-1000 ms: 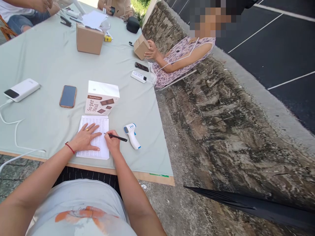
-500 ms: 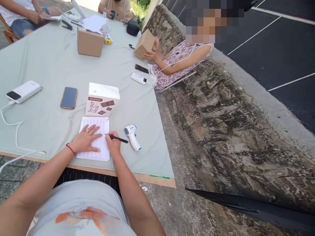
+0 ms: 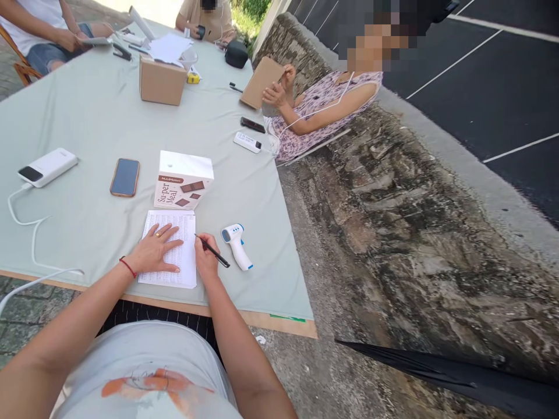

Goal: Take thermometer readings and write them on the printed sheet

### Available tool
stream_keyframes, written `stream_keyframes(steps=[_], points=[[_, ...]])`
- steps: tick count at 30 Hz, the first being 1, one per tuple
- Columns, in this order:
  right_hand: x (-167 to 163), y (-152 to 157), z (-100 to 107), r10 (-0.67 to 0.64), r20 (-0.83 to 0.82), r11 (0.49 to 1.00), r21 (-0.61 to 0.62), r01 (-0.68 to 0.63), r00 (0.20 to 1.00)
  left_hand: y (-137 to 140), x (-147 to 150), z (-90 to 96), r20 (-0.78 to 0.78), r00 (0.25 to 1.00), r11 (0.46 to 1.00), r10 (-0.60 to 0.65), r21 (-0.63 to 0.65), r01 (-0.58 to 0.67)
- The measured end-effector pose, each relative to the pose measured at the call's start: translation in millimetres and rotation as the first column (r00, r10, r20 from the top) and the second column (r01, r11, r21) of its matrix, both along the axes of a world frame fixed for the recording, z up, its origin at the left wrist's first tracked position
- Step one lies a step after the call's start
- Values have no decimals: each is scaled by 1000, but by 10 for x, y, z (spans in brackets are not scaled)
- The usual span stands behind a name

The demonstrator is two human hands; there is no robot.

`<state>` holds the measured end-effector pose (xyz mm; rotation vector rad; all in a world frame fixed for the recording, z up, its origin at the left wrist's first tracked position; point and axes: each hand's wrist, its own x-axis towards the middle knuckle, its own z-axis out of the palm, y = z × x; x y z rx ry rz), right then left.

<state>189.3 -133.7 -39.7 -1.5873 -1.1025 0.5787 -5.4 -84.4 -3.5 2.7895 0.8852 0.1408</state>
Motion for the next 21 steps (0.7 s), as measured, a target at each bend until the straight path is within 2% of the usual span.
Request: stream_keyframes(steps=[3, 6, 9, 11, 13, 15, 17, 18, 21], points=[[173, 23, -30, 67, 250, 994, 71, -88, 966, -6, -1, -5, -6, 1000, 1000, 1, -11, -1], [382, 84, -85, 162, 484, 981, 19, -195, 860, -16, 4, -19, -4, 1000, 1000, 16, -20, -16], [529, 121, -127, 237, 613, 965, -62, -253, 754, -25, 2, -34, 7, 1000, 1000, 24, -14, -24], [589, 100, -129, 263, 639, 955, -67, -289, 723, -30, -7, -36, 13, 1000, 1000, 24, -9, -24], [639, 39, -91, 225, 639, 961, -20, -276, 736, -36, -17, -34, 20, 999, 1000, 27, -1, -27], [698, -65, 11, 112, 608, 981, 57, -184, 786, -41, -25, -32, 28, 999, 999, 35, 7, -35], [764, -223, 196, 12, 527, 990, 111, -83, 850, -44, -29, -30, 33, 998, 999, 47, 5, -47], [796, -324, 318, 6, 469, 991, 115, -67, 883, -44, -31, -29, 32, 998, 999, 52, 1, -52], [862, -681, 728, 152, 314, 981, 68, -182, 937, -41, -35, -20, 44, 998, 999, 51, -6, -51]])
